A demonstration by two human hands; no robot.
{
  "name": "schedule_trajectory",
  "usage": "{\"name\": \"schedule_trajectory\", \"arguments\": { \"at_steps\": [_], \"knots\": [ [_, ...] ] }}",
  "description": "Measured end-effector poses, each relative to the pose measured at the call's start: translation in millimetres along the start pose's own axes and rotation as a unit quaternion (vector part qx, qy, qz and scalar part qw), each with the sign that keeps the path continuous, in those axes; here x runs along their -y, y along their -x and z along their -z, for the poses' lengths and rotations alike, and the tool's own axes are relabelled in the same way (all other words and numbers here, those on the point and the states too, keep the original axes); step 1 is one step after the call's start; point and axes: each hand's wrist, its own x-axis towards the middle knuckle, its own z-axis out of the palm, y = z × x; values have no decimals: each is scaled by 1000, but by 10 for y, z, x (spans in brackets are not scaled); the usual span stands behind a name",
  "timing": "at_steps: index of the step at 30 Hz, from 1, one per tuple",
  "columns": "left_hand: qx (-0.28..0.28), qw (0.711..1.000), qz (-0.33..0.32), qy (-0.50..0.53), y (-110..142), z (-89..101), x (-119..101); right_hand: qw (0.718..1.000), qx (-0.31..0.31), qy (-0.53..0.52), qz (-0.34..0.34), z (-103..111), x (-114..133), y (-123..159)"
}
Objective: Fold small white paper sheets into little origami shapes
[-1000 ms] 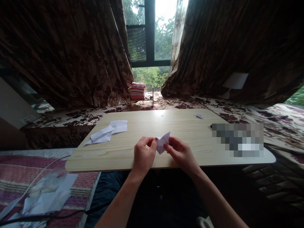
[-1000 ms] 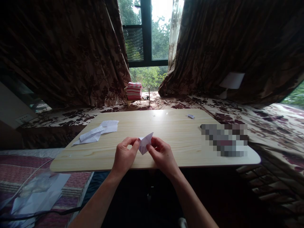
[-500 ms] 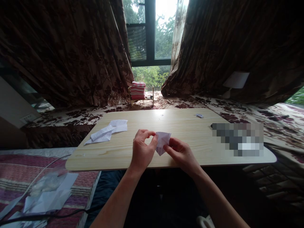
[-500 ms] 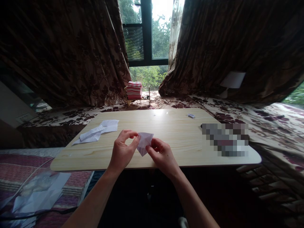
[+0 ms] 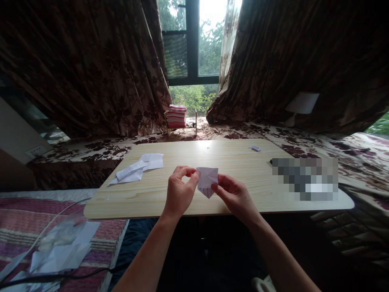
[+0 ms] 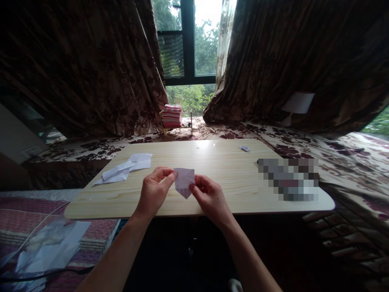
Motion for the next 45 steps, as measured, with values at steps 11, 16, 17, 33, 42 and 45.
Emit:
{"name": "schedule_trajectory", "arguments": {
  "at_steps": [11,16,17,33,42,45],
  "knots": [
    [22,991,86,100,14,6,-43,1000,-20,-19,-3,-5,61,15],
    [18,989,96,107,4,7,-71,999,-26,-22,-12,0,77,17],
    [15,990,97,106,2,7,-71,999,-29,-25,-15,1,84,19],
    [64,993,82,61,126,-30,-37,997,-66,-45,-24,2,142,17],
    [83,992,77,59,140,-28,-66,996,-79,-25,-13,6,147,-20],
    [85,990,85,73,104,-24,-66,997,-77,-24,-8,-16,169,-39]
  ]
}}
